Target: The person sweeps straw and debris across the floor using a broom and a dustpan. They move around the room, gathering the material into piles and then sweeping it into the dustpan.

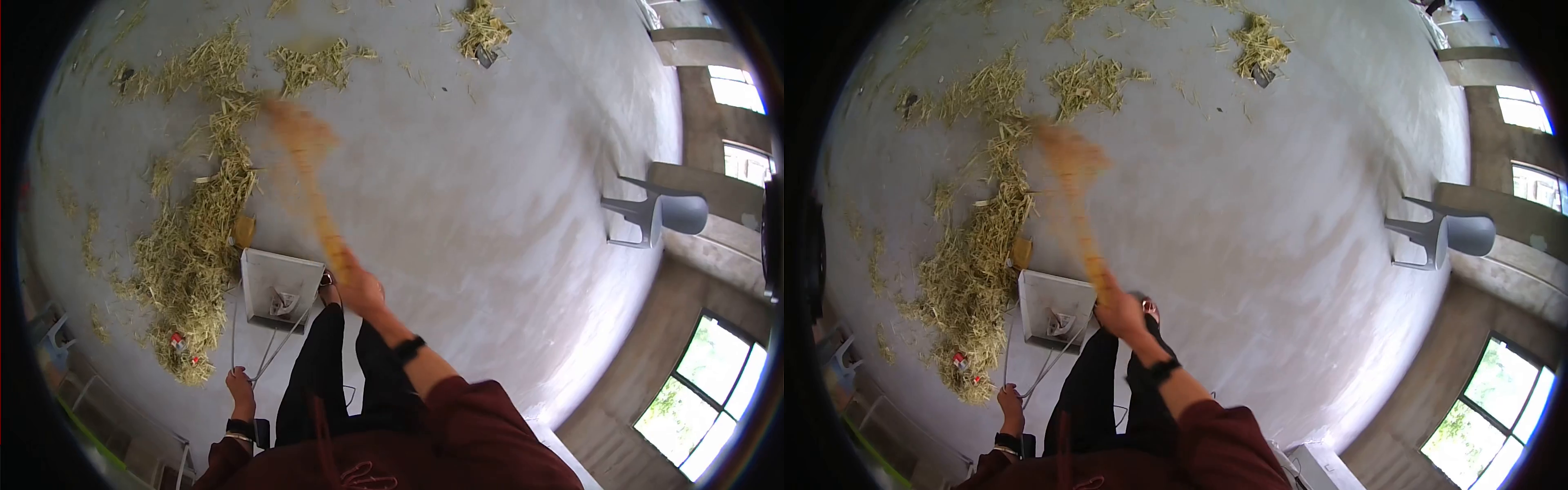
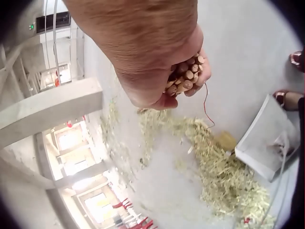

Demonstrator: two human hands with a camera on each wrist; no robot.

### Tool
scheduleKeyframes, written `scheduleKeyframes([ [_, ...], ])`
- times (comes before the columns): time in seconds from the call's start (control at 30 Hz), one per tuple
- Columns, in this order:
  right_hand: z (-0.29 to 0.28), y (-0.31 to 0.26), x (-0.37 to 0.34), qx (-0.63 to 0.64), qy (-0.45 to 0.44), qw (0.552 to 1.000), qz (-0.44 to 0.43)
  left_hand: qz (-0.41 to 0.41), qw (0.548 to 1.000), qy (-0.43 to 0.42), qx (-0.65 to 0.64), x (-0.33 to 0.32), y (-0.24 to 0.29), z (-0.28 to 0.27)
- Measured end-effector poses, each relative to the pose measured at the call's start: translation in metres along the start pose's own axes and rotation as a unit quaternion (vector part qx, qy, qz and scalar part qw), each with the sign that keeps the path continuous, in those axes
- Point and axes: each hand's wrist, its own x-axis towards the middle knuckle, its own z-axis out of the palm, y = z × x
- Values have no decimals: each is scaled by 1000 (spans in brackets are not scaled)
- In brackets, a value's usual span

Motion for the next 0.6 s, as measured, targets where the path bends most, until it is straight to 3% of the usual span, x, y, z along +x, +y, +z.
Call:
scheduleKeyframes([
  [0.03,-8,43,-1,-50,81,995,-34,-5,1000,6,3,-3,-2,0],
  [0.07,-36,50,-12,-14,96,994,57,-14,1000,13,4,-8,-1,0],
  [0.1,-38,109,-7,-34,202,978,-35,-4,1000,6,8,-14,7,3],
  [0.13,-56,146,-4,53,189,978,64,6,1000,-3,11,-22,13,6],
  [0.17,-90,111,-8,158,184,949,200,-1,1000,7,13,-23,19,11],
  [0.23,-109,158,24,220,241,916,233,20,1000,11,13,-34,22,13],
  [0.3,-119,174,55,335,193,884,263,24,999,24,23,-40,30,19],
  [0.4,-27,167,96,328,158,903,229,25,999,33,35,-55,39,30],
  [0.5,92,81,72,106,69,989,75,22,998,49,32,-63,42,39],
  [0.57,127,41,48,88,24,995,-44,17,997,61,39,-68,44,43],
  [0.6,104,8,40,143,-33,989,-22,6,997,67,36,-68,48,47],
])
